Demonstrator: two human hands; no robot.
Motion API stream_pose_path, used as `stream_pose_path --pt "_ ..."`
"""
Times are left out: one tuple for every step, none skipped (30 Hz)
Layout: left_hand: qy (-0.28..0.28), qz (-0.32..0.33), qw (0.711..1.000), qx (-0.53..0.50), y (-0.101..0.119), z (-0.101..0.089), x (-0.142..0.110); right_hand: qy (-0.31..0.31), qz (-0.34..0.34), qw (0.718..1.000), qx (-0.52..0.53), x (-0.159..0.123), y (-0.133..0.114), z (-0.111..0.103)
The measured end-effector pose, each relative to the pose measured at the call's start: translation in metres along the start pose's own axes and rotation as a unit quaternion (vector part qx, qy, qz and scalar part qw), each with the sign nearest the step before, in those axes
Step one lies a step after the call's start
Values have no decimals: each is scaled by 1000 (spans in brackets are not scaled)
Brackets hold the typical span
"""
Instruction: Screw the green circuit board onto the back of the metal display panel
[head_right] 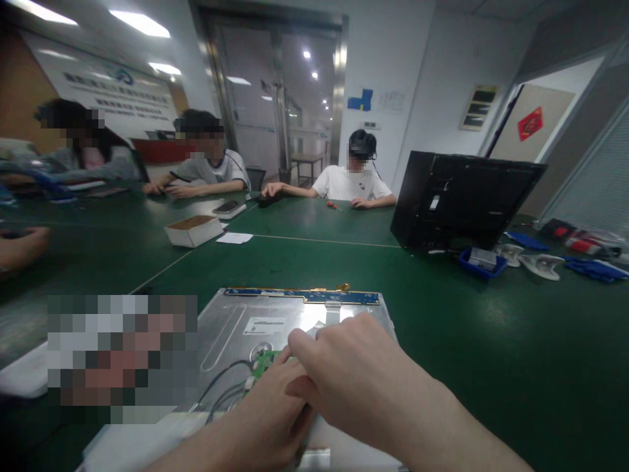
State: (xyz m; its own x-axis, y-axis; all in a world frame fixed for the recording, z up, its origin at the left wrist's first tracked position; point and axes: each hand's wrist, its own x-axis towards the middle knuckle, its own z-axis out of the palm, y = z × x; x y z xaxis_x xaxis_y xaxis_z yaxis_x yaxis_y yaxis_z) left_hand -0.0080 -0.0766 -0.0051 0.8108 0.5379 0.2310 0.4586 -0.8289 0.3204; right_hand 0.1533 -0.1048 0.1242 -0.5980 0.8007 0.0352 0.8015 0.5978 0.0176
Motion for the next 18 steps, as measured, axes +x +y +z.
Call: stream_pose_path --pt "0 -2 1000 2 0 0 0 4 -2 1000 5 -1 0 0" --pt "0 -4 1000 3 0 0 0 7 -7 1000 15 -2 1 -1" --pt "-2 -4 1000 3 -1 0 0 8 -17 999 27 -4 1 -2" --pt "-5 -3 1000 1 -1 0 0 8 -29 999 39 -6 1 -3" --pt "-8 -1 1000 -2 -1 -1 0 7 -39 998 48 -7 2 -4" --pt "-11 2 1000 -6 -2 -1 0 4 -47 997 53 -8 2 -5" --pt "-13 4 1000 -9 -2 -1 0 4 -52 997 55 -9 2 -6" --pt "-13 5 1000 -10 -2 -1 0 5 -55 997 54 -9 3 -6" --pt "-12 5 1000 -11 -2 -2 0 7 -52 997 51 -8 3 -5" --pt "-10 4 1000 -12 -2 -2 0 10 -44 998 45 -8 3 -5" --pt "-8 3 1000 -12 -2 -2 0 13 -33 999 35 -6 3 -4" --pt "-7 2 1000 -12 -2 -2 0 14 -18 999 23 -5 3 -3" --pt "-5 1 1000 -12 -2 -2 0 12 -2 1000 11 -4 3 -1" --pt "-3 1 1000 -12 -2 -1 0 10 13 1000 1 -4 3 -1" --pt "-2 1 1000 -12 -2 -1 0 8 22 1000 -4 -4 3 0" --pt "-1 1 1000 -11 -2 -1 0 7 23 1000 -1 -4 3 0" --pt "0 0 1000 -9 -2 -1 0 6 18 1000 8 -5 3 0" --pt "-1 0 1000 -4 -2 -1 0 6 7 1000 22 -6 3 -1"
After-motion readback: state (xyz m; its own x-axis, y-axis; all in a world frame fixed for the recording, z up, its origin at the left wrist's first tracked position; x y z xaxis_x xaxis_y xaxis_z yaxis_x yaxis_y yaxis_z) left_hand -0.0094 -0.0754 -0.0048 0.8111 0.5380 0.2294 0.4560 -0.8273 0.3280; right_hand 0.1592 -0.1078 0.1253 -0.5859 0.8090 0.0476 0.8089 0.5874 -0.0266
